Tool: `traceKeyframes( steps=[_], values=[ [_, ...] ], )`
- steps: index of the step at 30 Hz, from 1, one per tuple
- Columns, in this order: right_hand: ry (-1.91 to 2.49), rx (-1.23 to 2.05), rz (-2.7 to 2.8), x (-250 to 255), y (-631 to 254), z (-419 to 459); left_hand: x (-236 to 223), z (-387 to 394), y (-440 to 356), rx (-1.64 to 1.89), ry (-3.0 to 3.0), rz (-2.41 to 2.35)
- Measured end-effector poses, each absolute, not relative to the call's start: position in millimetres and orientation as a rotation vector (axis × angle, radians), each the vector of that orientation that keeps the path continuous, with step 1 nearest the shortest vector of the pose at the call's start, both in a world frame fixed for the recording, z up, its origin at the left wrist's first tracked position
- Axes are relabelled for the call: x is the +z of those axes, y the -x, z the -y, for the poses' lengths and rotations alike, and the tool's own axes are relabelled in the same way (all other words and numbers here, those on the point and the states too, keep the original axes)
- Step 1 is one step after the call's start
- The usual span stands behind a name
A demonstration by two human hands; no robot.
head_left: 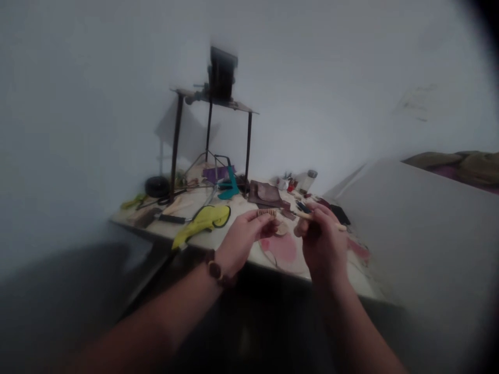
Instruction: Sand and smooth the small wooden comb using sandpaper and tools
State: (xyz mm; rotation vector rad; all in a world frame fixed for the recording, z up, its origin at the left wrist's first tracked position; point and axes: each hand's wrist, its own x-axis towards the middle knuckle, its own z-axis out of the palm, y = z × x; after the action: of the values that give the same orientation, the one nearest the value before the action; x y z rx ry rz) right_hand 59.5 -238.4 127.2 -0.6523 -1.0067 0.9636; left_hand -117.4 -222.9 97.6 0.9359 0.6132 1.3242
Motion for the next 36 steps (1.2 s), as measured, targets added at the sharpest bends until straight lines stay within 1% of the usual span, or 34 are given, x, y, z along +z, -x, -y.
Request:
traceKeyframes(
  steps=[4, 11, 17, 21, 27, 31, 36],
  values=[
    [0.745, 1.009, 1.058, 114, -68, 254, 96, 238, 108, 1.331, -1.024, -0.622],
    [0.827, 0.813, 1.051, 101, -124, 274, 110, 256, 49, 1.269, -1.125, -0.658],
    [0.823, 0.801, 0.963, 91, -161, 260, 117, 251, 4, 1.287, -1.151, -0.73],
    [0.776, 0.885, 0.949, 89, -179, 244, 113, 240, -18, 1.293, -1.168, -0.75],
    [0.742, 0.995, 0.945, 83, -190, 211, 100, 205, -27, 1.258, -1.157, -0.789],
    [0.741, 1.032, 0.914, 61, -190, 169, 89, 162, -21, 1.194, -1.175, -0.802],
    [0.822, 0.995, 0.914, 31, -183, 106, 69, 98, -8, 1.17, -1.206, -0.826]
  ],
)
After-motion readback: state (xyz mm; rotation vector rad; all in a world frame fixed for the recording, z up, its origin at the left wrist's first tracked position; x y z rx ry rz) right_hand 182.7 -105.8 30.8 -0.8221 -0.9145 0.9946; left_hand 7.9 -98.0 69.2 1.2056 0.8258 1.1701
